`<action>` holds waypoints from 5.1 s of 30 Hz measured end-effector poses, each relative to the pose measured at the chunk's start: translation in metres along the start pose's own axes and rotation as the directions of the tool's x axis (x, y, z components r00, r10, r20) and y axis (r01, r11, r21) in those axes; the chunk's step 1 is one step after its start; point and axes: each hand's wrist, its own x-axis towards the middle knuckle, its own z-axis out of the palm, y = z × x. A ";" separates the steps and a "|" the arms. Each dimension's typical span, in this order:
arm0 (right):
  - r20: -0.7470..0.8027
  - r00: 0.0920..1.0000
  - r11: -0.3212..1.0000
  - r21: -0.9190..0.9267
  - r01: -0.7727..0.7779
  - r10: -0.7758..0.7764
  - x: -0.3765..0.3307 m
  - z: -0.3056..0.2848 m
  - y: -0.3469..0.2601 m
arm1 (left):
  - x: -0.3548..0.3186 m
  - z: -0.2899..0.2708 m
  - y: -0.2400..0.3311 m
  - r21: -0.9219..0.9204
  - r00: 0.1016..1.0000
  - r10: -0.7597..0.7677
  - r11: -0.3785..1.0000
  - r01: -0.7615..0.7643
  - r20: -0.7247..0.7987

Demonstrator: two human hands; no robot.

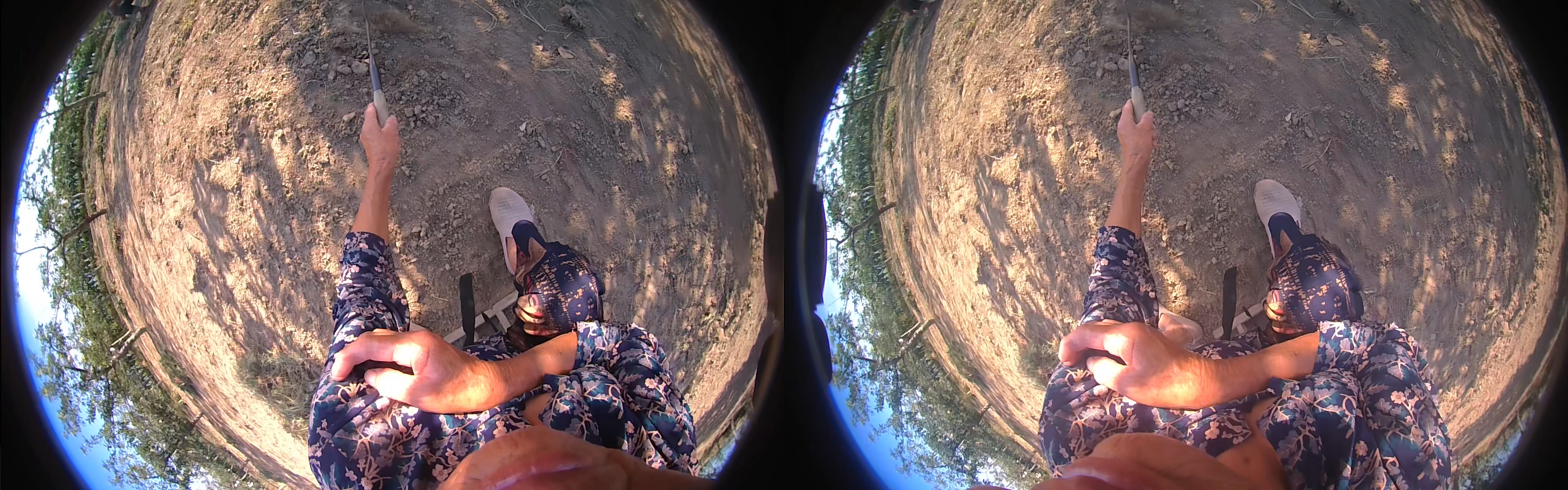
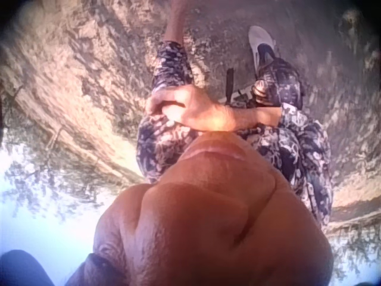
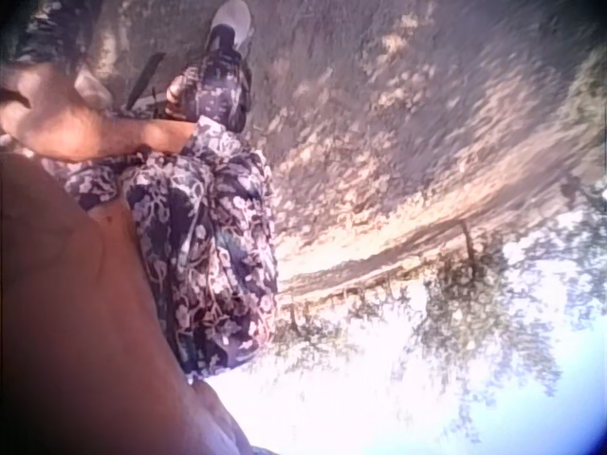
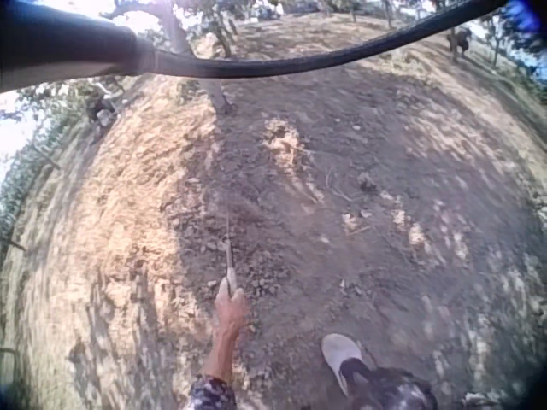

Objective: The person uses a hand scythe and their hands to scrape the soil and pull weeds around the base of a tree in an orchard, occasionally moving aside dirt and debris.

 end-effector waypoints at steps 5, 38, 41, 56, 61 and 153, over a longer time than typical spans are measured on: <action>-0.001 0.998 0.997 0.049 0.059 -0.059 -0.003 0.003 0.000 | -0.066 -0.005 -0.022 -0.073 0.996 -0.077 0.995 0.075 -0.033; -0.059 0.962 0.910 0.314 0.271 -0.266 -0.013 -0.017 0.001 | -0.074 0.120 0.006 0.047 0.924 -0.093 0.996 0.082 0.370; 0.054 0.969 0.896 0.395 0.200 -0.240 -0.014 -0.004 0.007 | -0.156 0.073 -0.016 0.144 0.952 0.012 0.988 -0.059 0.304; -0.039 0.963 0.890 0.374 0.262 -0.267 -0.024 -0.010 -0.010 | -0.028 0.135 0.057 0.058 0.885 -0.100 0.995 0.083 0.455; -0.059 0.974 0.907 0.355 0.224 -0.218 -0.026 -0.014 -0.021 | -0.034 0.169 0.066 -0.010 0.875 -0.079 0.995 0.096 0.478; 0.566 0.818 0.762 -0.574 0.300 0.104 -0.009 0.066 0.109 | -0.329 -0.052 -0.064 -0.577 0.849 -0.525 0.678 0.456 0.055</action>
